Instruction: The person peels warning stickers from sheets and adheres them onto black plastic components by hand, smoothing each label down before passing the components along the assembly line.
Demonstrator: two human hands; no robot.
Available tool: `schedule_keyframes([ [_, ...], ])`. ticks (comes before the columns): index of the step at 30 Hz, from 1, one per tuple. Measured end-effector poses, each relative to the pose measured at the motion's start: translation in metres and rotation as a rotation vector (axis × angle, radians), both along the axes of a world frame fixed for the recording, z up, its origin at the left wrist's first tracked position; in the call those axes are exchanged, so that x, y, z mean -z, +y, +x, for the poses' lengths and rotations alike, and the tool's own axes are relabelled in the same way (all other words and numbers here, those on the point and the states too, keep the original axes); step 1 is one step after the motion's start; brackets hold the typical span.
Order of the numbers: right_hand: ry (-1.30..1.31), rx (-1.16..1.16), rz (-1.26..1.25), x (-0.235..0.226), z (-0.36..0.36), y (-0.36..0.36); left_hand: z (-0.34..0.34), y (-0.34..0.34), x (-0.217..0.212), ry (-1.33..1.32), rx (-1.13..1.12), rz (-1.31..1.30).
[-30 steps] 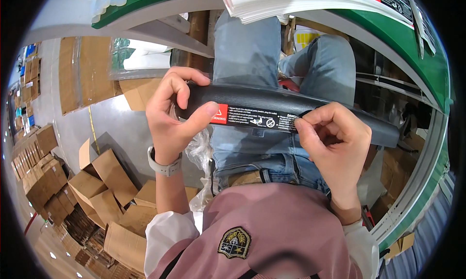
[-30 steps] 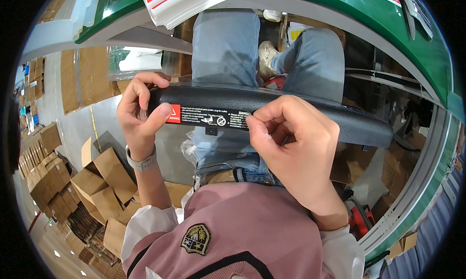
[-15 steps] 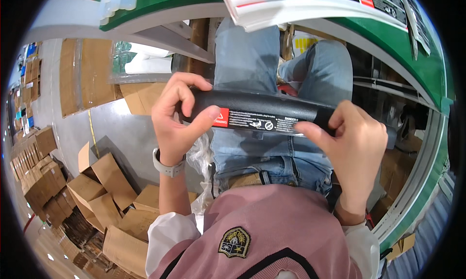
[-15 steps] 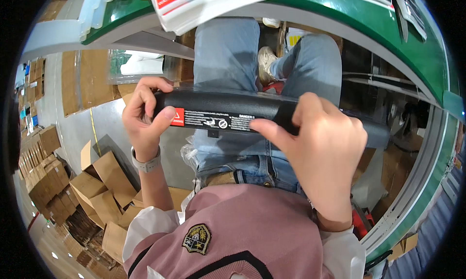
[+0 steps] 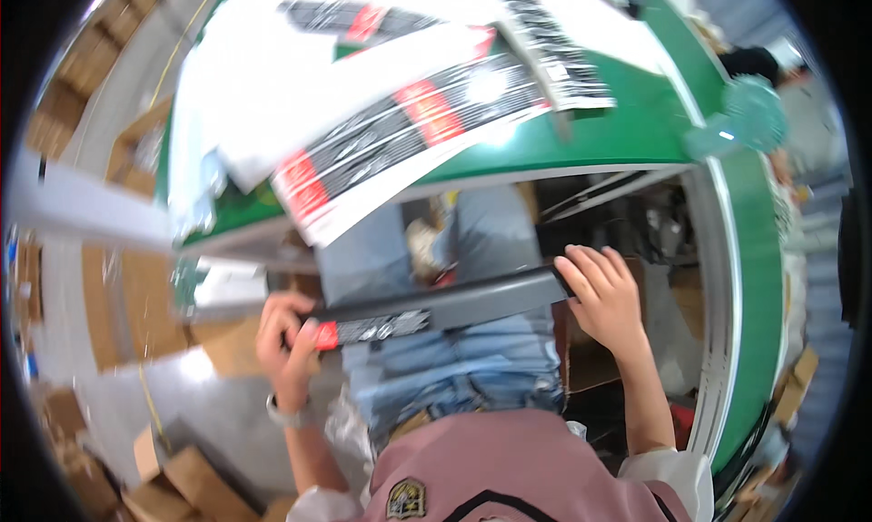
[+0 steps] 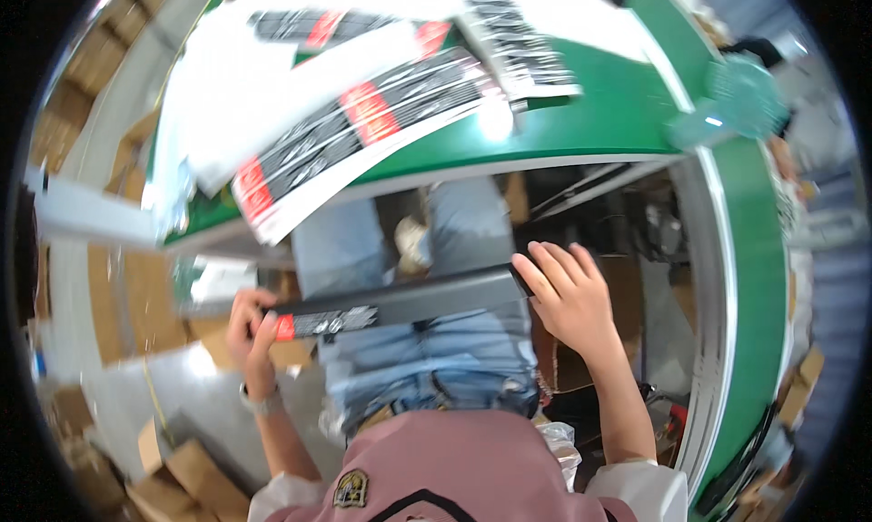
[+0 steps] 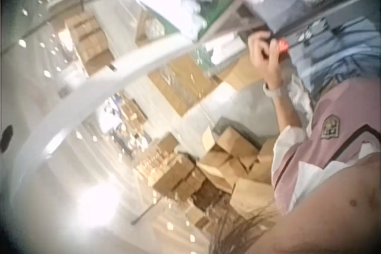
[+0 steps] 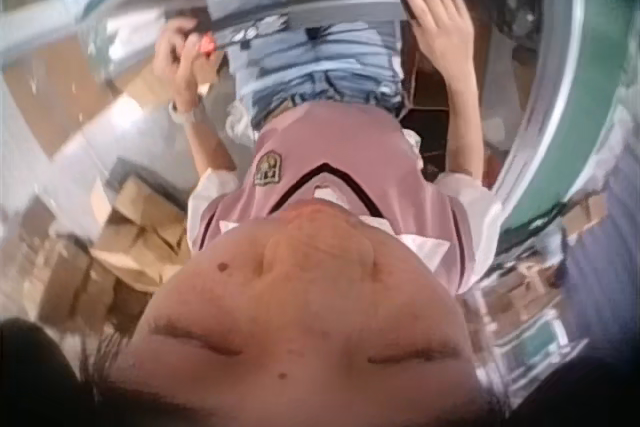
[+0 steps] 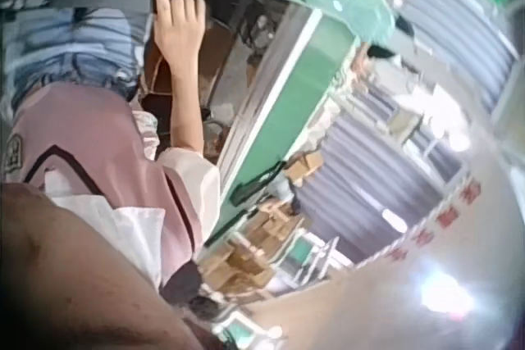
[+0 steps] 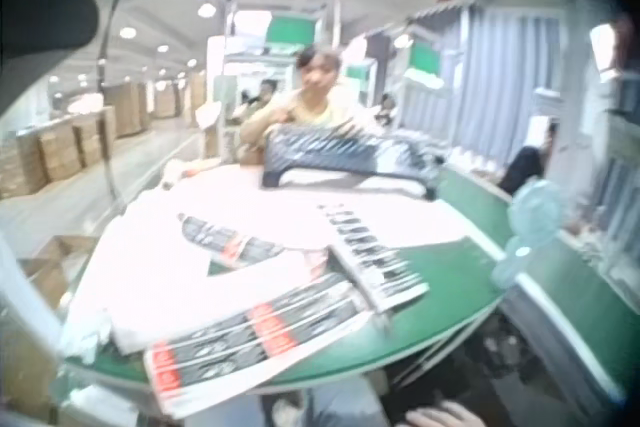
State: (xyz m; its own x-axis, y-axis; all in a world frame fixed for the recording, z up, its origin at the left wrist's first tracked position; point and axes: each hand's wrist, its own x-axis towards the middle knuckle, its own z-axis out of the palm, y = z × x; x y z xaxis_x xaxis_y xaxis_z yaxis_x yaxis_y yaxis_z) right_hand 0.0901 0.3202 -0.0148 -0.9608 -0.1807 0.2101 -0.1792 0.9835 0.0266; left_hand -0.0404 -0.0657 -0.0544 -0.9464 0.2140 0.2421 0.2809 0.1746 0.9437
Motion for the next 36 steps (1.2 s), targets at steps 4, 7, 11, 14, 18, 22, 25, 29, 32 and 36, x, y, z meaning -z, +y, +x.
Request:
schedule_keyframes([
  [4, 0.184, -0.092, 0.025, 0.022, 0.008, 0.048, 0.009, 0.0, 0.001, -0.02, 0.007, -0.095],
  [7, 0.224, -0.085, 0.12, 0.004, 0.03, 0.051, 0.003, 0.008, -0.004, 0.008, 0.051, -0.004],
  [11, 0.391, 0.125, -0.119, -0.043, 0.116, 0.062, 0.002, 0.021, -0.033, 0.324, -0.192, 0.183],
  [14, 0.724, 0.588, -0.153, -0.035, 0.22, 0.093, -0.001, 0.033, -0.048, 0.425, -0.138, 0.321],
  [18, 0.734, 1.331, -0.328, -0.027, 0.341, 0.152, 0.004, 0.071, -0.07, 0.308, 0.016, 0.244],
  [22, 0.805, 1.212, 0.125, -0.02, 0.382, 0.264, -0.001, 0.087, -0.072, 0.268, 0.194, 0.294],
  [25, 0.59, 1.317, -0.341, -0.038, 0.452, 0.395, -0.018, 0.095, -0.07, 0.35, 0.214, 0.19],
  [29, 0.879, 1.772, -0.27, -0.014, 0.411, 0.45, -0.029, 0.101, -0.085, 0.417, 0.119, 0.047],
  [32, 1.06, 1.589, 0.591, -0.034, 0.34, 0.453, -0.038, 0.101, -0.096, 0.411, 0.058, -0.057],
  [36, 1.18, 0.74, -0.057, -0.096, 0.166, 0.33, -0.069, 0.101, -0.107, 0.539, -0.005, -0.206],
])
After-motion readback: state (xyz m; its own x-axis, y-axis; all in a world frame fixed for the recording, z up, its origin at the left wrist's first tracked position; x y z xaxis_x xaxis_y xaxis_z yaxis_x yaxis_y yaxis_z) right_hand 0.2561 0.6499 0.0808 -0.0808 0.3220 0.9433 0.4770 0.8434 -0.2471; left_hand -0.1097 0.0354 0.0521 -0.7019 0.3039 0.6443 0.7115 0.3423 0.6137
